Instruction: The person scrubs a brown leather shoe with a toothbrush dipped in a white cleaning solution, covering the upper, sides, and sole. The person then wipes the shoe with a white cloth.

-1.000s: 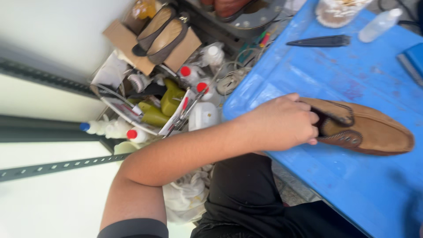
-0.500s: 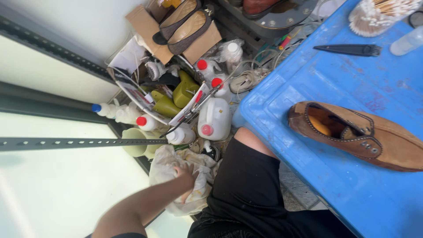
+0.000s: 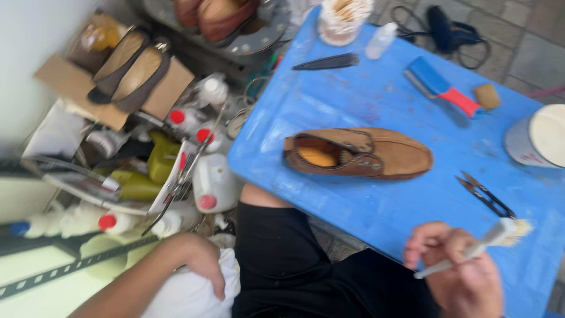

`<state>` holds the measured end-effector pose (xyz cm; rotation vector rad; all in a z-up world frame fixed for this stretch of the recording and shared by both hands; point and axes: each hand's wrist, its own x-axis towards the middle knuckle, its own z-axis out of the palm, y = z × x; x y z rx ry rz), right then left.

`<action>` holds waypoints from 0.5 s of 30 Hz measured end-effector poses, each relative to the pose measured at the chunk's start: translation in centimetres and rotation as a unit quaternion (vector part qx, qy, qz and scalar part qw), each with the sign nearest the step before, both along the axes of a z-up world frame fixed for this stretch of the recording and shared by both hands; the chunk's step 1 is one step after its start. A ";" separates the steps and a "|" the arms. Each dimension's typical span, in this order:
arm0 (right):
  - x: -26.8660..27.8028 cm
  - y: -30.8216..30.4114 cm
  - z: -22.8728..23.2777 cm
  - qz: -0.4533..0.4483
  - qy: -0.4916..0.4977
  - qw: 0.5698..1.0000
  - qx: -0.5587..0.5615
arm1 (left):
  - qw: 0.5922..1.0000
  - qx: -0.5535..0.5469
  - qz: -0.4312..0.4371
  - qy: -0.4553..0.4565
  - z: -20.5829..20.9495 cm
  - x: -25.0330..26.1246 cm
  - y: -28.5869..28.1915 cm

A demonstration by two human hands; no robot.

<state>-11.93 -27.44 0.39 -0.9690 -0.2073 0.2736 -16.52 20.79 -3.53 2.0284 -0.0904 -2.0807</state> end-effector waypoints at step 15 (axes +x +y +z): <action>-7.2 1.1 -0.3 0.110 0.025 0.993 -0.013 | 0.901 -0.418 0.035 -0.113 17.0 8.2 -16.1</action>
